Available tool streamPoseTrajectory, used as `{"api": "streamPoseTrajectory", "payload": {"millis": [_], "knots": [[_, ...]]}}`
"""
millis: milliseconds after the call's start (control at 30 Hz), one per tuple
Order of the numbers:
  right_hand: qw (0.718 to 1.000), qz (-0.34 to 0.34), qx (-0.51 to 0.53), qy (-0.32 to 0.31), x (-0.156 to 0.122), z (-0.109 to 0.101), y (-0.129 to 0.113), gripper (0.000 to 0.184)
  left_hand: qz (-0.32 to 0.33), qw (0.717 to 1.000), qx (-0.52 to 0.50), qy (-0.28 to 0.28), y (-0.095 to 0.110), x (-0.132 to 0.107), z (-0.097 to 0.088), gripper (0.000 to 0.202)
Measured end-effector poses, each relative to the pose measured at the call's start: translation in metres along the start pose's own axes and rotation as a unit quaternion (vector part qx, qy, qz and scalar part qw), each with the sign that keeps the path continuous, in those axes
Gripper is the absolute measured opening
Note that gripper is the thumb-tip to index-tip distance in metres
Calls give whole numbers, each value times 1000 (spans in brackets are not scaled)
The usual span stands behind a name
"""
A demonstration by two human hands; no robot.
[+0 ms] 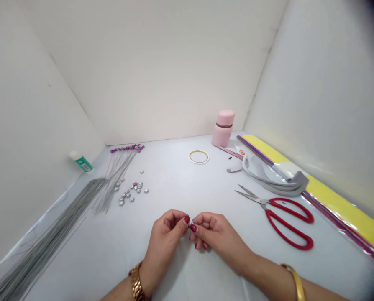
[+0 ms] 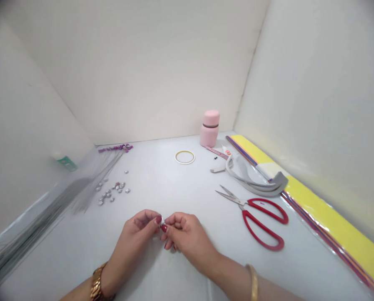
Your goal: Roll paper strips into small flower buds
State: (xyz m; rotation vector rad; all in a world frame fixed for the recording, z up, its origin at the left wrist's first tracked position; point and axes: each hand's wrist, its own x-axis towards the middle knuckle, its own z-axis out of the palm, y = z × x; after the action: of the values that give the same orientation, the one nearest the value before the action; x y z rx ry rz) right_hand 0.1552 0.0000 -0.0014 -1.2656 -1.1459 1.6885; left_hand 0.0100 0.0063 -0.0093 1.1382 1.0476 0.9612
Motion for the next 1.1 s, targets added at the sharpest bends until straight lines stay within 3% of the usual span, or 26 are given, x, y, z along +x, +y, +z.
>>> {"api": "streamPoseTrajectory", "payload": {"millis": [167,333,567,733,900,1100], "knots": [[1000,11,13,3,0,0,1,28,68,990,116,47,1,-5,-1,9],[999,9,41,-10,-1,1,-1,33,188,948,251,56,4,-7,-3,11],[996,-6,86,-19,-2,0,-1,34,235,934,269,27,6,-6,-5,17],[995,-6,101,7,-1,0,-5,36,216,947,238,6,4,-5,-4,15],[996,-15,84,8,0,1,-2,33,99,989,106,14,4,-3,-2,12],[998,-14,61,4,0,-1,4,30,55,997,61,12,7,1,-1,9]]}}
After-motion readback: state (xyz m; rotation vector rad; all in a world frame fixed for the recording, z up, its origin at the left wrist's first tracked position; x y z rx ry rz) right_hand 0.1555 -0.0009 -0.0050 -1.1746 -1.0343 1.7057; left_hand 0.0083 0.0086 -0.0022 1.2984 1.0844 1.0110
